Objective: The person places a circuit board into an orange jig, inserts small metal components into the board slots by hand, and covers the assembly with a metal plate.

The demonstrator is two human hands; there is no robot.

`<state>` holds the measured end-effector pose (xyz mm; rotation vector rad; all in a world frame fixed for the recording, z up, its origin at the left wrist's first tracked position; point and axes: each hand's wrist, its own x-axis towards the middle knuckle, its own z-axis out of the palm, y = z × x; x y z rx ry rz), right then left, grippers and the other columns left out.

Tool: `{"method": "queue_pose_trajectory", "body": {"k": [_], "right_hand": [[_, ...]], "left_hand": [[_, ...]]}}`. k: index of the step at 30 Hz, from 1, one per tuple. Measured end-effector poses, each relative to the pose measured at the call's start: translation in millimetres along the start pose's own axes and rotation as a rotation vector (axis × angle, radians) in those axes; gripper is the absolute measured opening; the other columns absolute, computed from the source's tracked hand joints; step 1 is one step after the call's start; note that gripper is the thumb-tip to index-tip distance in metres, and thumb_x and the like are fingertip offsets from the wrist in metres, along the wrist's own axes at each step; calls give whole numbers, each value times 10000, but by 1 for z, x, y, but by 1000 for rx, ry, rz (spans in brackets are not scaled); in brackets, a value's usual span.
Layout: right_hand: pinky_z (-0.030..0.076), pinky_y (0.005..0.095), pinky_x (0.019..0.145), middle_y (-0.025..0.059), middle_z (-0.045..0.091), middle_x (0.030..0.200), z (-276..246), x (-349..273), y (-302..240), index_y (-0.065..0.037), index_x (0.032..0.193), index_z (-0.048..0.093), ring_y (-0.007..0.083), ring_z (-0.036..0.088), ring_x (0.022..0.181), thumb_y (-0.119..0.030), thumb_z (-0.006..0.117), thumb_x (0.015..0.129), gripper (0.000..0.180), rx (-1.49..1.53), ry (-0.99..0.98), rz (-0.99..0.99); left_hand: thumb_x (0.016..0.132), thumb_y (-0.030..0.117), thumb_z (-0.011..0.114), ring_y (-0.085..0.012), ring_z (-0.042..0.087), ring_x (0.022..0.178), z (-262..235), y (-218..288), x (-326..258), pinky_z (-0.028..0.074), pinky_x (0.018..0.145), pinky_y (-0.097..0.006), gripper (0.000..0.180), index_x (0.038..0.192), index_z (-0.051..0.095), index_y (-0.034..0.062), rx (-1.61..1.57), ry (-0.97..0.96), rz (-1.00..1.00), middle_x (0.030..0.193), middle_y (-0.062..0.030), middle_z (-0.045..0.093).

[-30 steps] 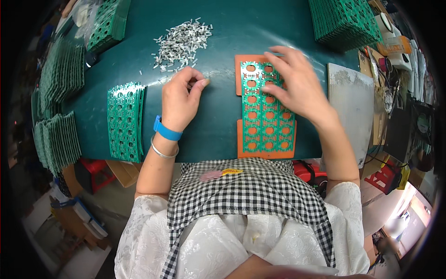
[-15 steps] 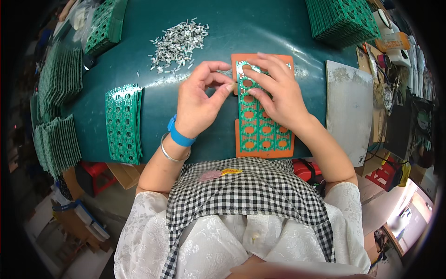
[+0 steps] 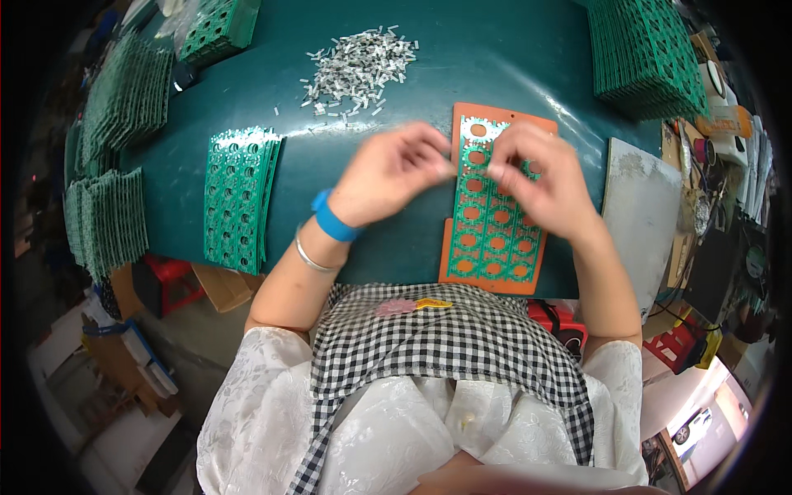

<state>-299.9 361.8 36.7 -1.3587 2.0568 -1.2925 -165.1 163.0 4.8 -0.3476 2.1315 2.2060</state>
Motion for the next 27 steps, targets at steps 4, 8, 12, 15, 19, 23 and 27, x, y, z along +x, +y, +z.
{"method": "queue_pose_trajectory", "body": {"k": [4,8,12,15,19,23,27], "right_hand": [[503,285,644,66,621,806,-11,23,22,-2,843,656,153,614,690,-76,706,814,94,-62,4,368],[508,293,651,63,627,824,-5,36,39,-3,833,686,160,623,700,-66,709,802,74,-165,42,274],[512,303,659,57,632,858,-1,37,40,3,803,693,168,624,711,-52,714,786,62,-115,55,291],[512,304,659,56,632,865,0,37,41,7,793,691,167,623,710,-49,714,782,62,-131,63,295],[513,306,652,60,633,872,-1,38,39,4,786,692,172,624,698,-46,710,778,53,-147,55,291],[511,312,642,60,630,866,1,37,41,1,778,680,183,625,687,-47,711,777,57,-171,63,246],[517,349,639,57,626,861,9,35,43,-7,785,661,202,646,704,-79,742,771,109,-294,68,107]], "left_hand": [[760,151,789,-260,592,813,-40,-8,21,465,738,-384,165,871,686,84,1202,580,358,786,-44,644],[769,159,775,-257,579,839,-48,-25,29,427,738,-395,135,838,675,100,1070,543,265,811,-36,625],[789,153,750,-268,572,867,-43,-27,30,402,753,-408,106,808,659,103,1057,527,225,836,-45,619],[797,141,741,-274,569,866,-42,-29,30,400,758,-408,101,798,650,96,1070,543,280,829,-52,615],[799,142,741,-277,566,874,-43,-30,30,397,762,-409,106,799,646,94,1054,535,287,829,-58,611],[800,89,739,-279,581,825,-41,-26,29,445,742,-395,100,815,642,69,925,558,337,821,-65,626],[880,24,690,-121,614,752,-29,-7,22,498,674,-269,52,878,639,23,661,519,108,871,-39,669]]}}
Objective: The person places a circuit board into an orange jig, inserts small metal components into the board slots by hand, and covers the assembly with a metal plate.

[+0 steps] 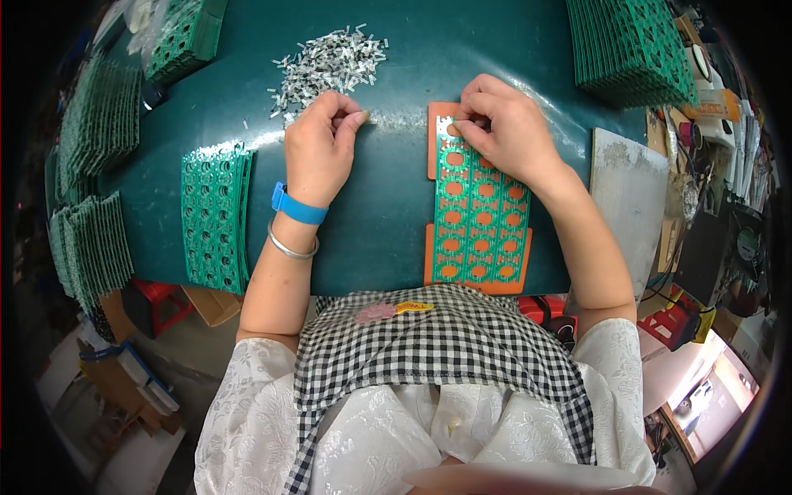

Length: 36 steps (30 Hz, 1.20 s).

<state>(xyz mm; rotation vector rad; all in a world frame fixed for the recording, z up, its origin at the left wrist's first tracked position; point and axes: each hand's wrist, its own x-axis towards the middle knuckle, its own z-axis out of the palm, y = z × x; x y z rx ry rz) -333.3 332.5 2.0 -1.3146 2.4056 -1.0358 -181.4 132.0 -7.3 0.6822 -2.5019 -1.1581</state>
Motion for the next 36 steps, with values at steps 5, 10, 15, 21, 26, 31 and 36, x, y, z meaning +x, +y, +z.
{"method": "queue_pose_trajectory", "body": {"k": [5,10,15,21,26,31,36], "right_hand": [[501,277,615,47,623,871,-3,-1,2,-6,862,672,151,618,695,-23,756,777,121,-76,-41,-72],[530,292,596,46,638,922,-11,-10,-40,-33,902,702,159,665,702,-60,780,774,152,172,74,-52],[502,256,574,60,628,910,3,-15,-59,-5,880,678,126,623,674,-29,767,791,128,398,155,-147],[499,287,632,83,612,895,2,-21,-56,15,858,611,183,616,719,4,692,842,84,372,167,-181],[497,355,697,121,596,894,-14,-21,-30,11,863,572,277,611,758,-52,633,903,96,184,-2,90],[502,408,722,121,611,979,-9,-24,-19,8,888,612,338,631,813,-100,660,891,118,6,-3,154],[496,393,728,94,602,970,-1,-25,-17,-6,890,604,303,622,840,-74,658,880,87,-33,1,107]], "left_hand": [[940,48,638,-116,637,746,2,5,-8,520,694,-245,73,882,644,5,-484,-128,-65,902,-59,693],[973,123,627,-151,661,776,-3,20,-11,547,731,-259,136,1055,596,18,-1138,-399,-314,999,-114,712],[972,118,627,-128,618,873,15,33,-29,515,807,-275,117,1044,607,29,-1387,-362,-340,1066,-98,682],[954,112,658,-106,583,825,28,37,-43,488,745,-253,145,1069,632,28,-1344,-392,-294,936,-21,641],[804,91,752,-179,618,812,-7,10,-12,496,732,-316,92,881,707,65,-139,-8,131,867,-49,665],[747,148,782,-253,577,847,-6,-21,10,424,781,-397,94,788,704,115,278,71,251,824,-19,639],[755,158,785,-239,568,871,3,-26,7,377,783,-387,115,763,674,126,353,89,232,838,-5,636]]}}
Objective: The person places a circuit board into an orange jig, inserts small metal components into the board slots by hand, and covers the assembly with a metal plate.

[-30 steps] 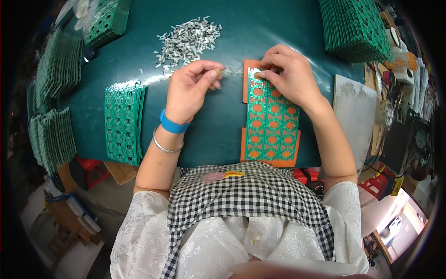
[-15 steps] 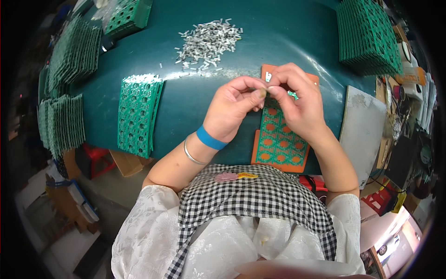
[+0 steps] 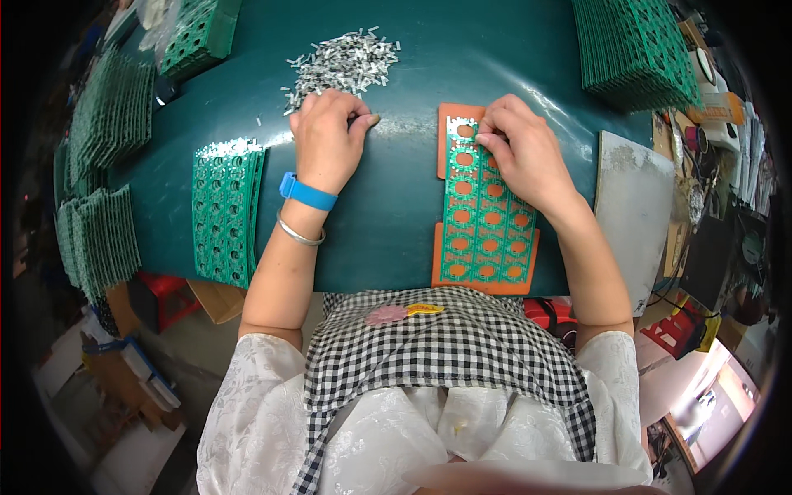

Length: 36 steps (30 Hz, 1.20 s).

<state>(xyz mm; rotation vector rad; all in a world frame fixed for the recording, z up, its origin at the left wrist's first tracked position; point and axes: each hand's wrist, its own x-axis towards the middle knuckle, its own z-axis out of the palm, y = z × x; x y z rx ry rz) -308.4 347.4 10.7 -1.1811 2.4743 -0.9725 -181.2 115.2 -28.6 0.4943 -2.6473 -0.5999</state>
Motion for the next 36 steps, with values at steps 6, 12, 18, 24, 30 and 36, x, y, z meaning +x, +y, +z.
{"method": "queue_pose_trajectory", "body": {"k": [6,12,18,24,30,36], "right_hand": [[511,427,761,88,610,995,-3,-3,-4,-18,923,650,323,628,921,-113,664,883,104,-65,-71,-18],[501,413,737,75,597,981,3,-6,-2,-26,894,613,306,616,885,-84,660,876,76,-78,-16,-76],[508,399,708,71,591,978,9,-8,1,-30,889,593,294,613,883,-56,666,856,84,-124,44,-141],[525,387,693,74,595,991,18,-11,-7,-27,900,607,286,632,874,-63,697,826,122,-310,84,-242],[518,351,666,76,592,982,2,-12,-33,-27,937,617,250,630,832,-68,740,791,196,43,52,-196],[490,298,631,66,597,871,4,-18,-40,-20,857,616,182,602,737,-19,719,803,116,348,96,-204]], "left_hand": [[808,73,756,-207,623,772,-10,10,0,486,725,-332,104,843,662,45,-146,18,-6,822,-47,672],[838,36,738,-152,684,739,-16,25,-4,541,697,-273,96,916,688,12,-328,-18,-106,837,-81,717],[839,24,722,-158,701,755,-19,35,-8,542,690,-274,91,926,696,19,-412,-29,-95,853,-89,728],[842,-24,691,-171,732,828,-26,54,-14,555,707,-269,173,1008,675,23,-575,-50,-65,892,-96,744],[842,-45,688,-146,728,858,-23,70,-24,560,743,-272,289,1118,630,18,-827,-69,-82,909,-99,752],[829,-25,703,-183,730,812,-23,87,-34,552,717,-286,276,1093,639,21,-900,-71,-74,879,-114,742]]}}
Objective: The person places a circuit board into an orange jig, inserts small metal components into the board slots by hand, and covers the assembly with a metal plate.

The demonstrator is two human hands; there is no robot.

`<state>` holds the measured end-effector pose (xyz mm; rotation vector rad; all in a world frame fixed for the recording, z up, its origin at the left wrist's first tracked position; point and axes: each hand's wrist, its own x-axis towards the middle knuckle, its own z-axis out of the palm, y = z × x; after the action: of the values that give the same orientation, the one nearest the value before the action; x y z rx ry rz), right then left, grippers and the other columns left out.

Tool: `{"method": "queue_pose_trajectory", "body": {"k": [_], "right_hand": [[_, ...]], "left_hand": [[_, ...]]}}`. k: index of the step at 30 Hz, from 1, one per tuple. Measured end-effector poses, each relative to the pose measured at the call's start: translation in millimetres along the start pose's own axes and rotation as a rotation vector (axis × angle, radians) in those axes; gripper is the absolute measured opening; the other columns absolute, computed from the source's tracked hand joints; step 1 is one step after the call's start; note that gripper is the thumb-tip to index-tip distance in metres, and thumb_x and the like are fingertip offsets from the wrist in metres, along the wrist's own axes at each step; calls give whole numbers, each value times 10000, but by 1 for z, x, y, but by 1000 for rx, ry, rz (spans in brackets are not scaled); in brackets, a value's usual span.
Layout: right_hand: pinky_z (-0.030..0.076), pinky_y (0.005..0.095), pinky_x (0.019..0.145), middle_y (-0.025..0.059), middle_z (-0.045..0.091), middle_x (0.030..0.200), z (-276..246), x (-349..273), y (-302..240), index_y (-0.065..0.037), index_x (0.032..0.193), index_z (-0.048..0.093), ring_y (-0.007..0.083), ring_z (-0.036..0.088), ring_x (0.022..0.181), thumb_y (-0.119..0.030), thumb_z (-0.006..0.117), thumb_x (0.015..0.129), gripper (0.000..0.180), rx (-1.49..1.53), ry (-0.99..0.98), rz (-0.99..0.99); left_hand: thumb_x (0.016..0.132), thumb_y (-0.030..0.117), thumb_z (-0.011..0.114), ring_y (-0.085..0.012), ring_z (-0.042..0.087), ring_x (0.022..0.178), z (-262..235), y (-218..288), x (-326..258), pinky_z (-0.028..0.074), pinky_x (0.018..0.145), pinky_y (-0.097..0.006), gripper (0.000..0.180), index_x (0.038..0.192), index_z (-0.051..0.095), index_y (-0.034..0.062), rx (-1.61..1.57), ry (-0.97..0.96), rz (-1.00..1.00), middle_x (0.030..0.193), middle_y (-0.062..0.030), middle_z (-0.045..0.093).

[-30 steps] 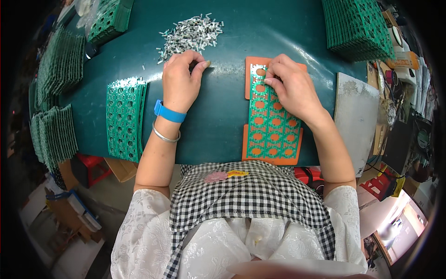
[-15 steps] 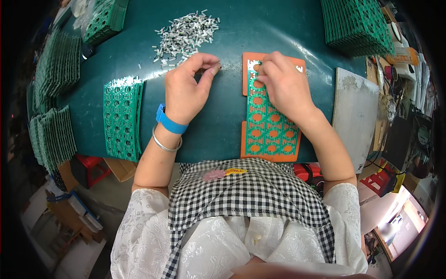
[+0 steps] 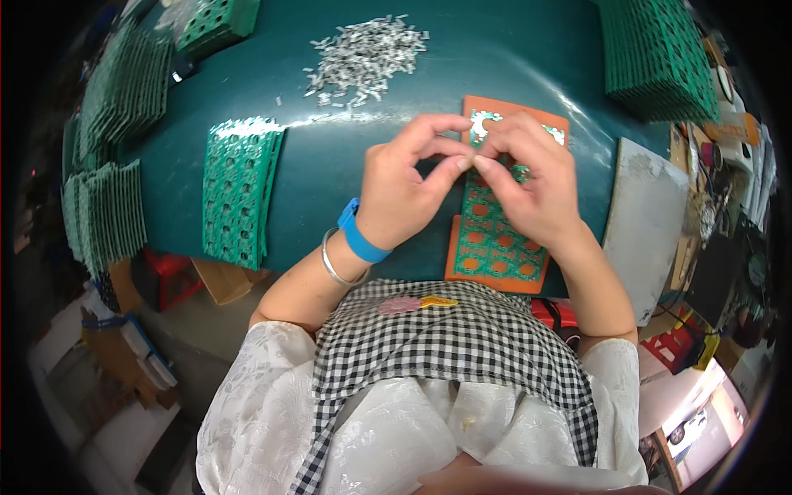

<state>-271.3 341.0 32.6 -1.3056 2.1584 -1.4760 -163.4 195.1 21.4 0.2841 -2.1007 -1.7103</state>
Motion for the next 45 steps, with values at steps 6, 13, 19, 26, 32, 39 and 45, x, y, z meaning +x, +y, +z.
{"method": "queue_pose_trajectory", "body": {"k": [6,13,19,26,32,39,45], "right_hand": [[450,251,583,30,606,854,-28,-5,14,0,809,629,108,556,669,7,715,788,89,32,-100,183],[476,269,600,44,599,843,-23,-12,22,4,773,630,130,581,672,10,712,772,82,-52,-140,284],[423,255,576,32,602,893,-21,-14,30,13,785,617,117,544,691,46,719,746,114,-78,-177,199],[486,285,604,50,606,882,-19,-15,29,21,786,626,165,597,718,31,725,751,106,-188,-189,140],[503,295,612,57,608,890,-20,-16,30,19,790,632,186,612,734,25,731,748,108,-211,-188,125],[530,373,692,55,622,896,-15,-14,27,-46,800,651,253,644,789,-74,737,760,99,-215,-175,100],[535,359,649,37,622,920,-11,-13,30,-46,846,664,227,651,766,-80,765,764,135,-360,-218,-63]], "left_hand": [[794,30,709,-290,655,705,-71,-31,13,534,639,-375,57,838,677,47,712,220,81,849,-112,668],[795,144,755,-295,629,791,-101,-57,18,506,695,-404,110,823,685,65,981,189,-148,839,-84,647],[817,120,740,-274,650,758,-92,-55,17,517,666,-382,112,839,663,42,920,155,-29,819,-92,673],[839,60,736,-154,670,629,-60,-35,11,522,597,-267,80,874,673,24,543,104,-114,711,-98,687],[828,34,738,-133,666,638,-44,-29,6,524,599,-266,85,891,684,17,467,47,-120,718,-88,690],[826,7,723,-148,678,658,-35,-22,3,526,599,-272,82,899,686,14,440,-29,-126,753,-108,696],[834,-36,686,-183,716,742,-22,-17,-3,557,646,-281,160,987,671,10,340,-70,-49,834,-113,718]]}}
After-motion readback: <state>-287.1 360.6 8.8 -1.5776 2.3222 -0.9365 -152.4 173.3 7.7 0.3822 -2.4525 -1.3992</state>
